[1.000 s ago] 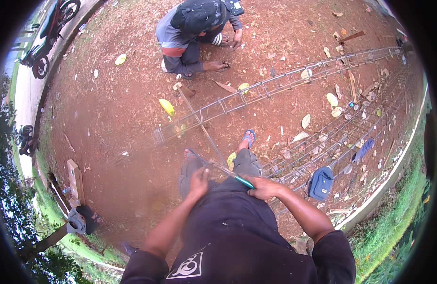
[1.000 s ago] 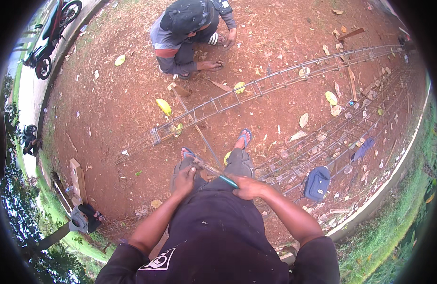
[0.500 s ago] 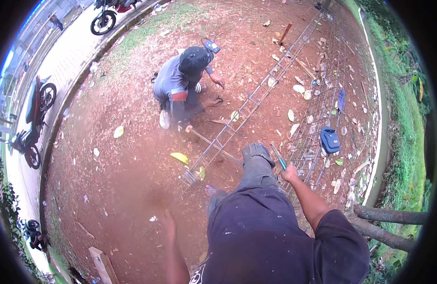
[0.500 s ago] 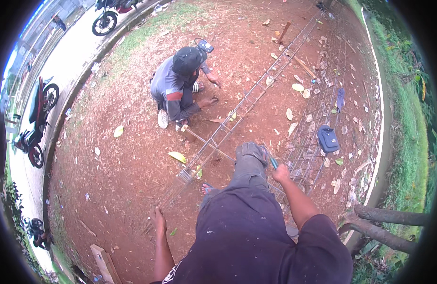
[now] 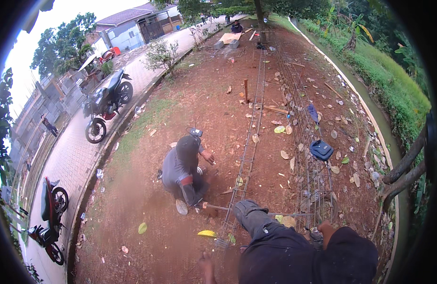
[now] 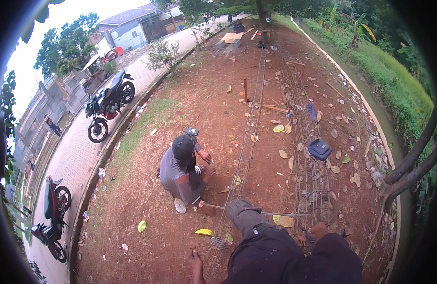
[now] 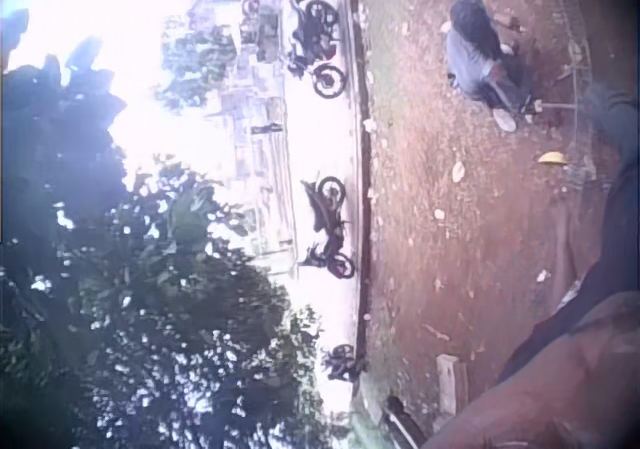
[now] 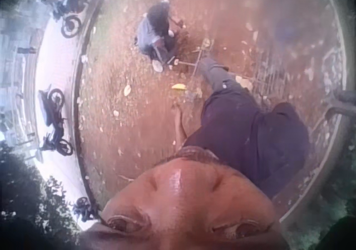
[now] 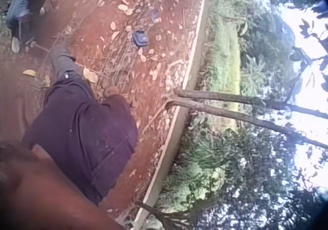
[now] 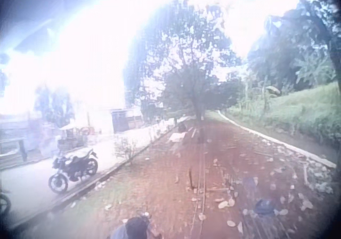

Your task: The person assembles a metal frame structure on the ground using pliers to bend and secure wire ties at intersections. They repeatedly position the frame, wrap wire, and tighten connections while another person works nearby.

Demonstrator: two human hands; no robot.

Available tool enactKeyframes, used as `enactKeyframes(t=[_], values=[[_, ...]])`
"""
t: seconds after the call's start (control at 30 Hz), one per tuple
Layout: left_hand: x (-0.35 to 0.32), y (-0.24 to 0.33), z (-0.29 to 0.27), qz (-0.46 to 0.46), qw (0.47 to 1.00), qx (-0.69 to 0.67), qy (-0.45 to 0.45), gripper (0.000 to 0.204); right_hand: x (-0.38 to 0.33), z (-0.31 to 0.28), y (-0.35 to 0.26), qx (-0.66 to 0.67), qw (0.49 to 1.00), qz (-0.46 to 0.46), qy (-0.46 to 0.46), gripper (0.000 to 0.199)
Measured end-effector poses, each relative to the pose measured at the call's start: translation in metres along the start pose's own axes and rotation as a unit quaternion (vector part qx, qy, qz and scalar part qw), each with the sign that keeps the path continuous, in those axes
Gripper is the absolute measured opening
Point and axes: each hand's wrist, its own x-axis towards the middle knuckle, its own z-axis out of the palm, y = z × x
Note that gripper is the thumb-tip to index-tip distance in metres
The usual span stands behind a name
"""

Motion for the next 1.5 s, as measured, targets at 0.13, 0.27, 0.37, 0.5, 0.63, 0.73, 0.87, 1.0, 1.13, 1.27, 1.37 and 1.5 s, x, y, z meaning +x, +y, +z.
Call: enactKeyframes(t=[0.13,0.27,0.37,0.5,0.63,0.73,0.87,1.0,1.13,1.27,1.37,1.5], values=[[0.013,0.011,0.028,0.059,0.989,0.016,-0.136,0.031,-0.030,-0.004,-0.065,0.059,0.996,-0.060,0.010,0.048],[0.016,0.012,0.039,0.089,0.960,0.128,-0.231,0.033,-0.054,0.007,-0.114,0.131,0.979,-0.139,0.065,0.047],[0.008,0.014,0.040,0.119,0.945,0.159,-0.261,0.035,-0.074,0.023,-0.117,0.167,0.958,-0.231,-0.032,0.042],[-0.006,0.018,0.057,0.192,0.904,0.192,-0.331,0.037,-0.080,0.073,-0.071,0.125,0.962,-0.236,-0.066,0.038],[-0.058,0.103,0.063,0.198,0.843,0.258,-0.429,0.035,-0.120,0.139,0.014,0.172,0.952,-0.113,-0.225,0.041],[-0.070,0.085,0.103,0.271,0.819,0.238,-0.446,0.034,-0.104,0.257,0.090,0.110,0.979,-0.074,-0.154,0.041],[-0.136,0.093,0.106,0.213,0.801,0.259,-0.496,0.036,-0.137,0.356,0.226,0.303,0.901,0.123,-0.286,0.038],[-0.190,0.088,0.094,0.255,0.742,0.314,-0.534,0.043,-0.193,0.370,0.286,0.329,0.883,0.173,-0.286,0.036],[-0.205,0.075,0.075,0.253,0.732,0.298,-0.558,0.045,-0.212,0.366,0.290,0.343,0.883,0.160,-0.279,0.033],[-0.198,0.076,0.068,0.271,0.724,0.310,-0.554,0.043,-0.208,0.360,0.259,0.353,0.892,0.104,-0.263,0.031],[-0.193,0.081,0.063,0.279,0.721,0.306,-0.556,0.044,-0.183,0.371,0.230,0.349,0.906,0.032,-0.236,0.030],[-0.176,0.096,0.017,0.249,0.729,0.293,-0.567,0.046,-0.180,0.325,0.162,0.386,0.894,-0.016,-0.229,0.037]])
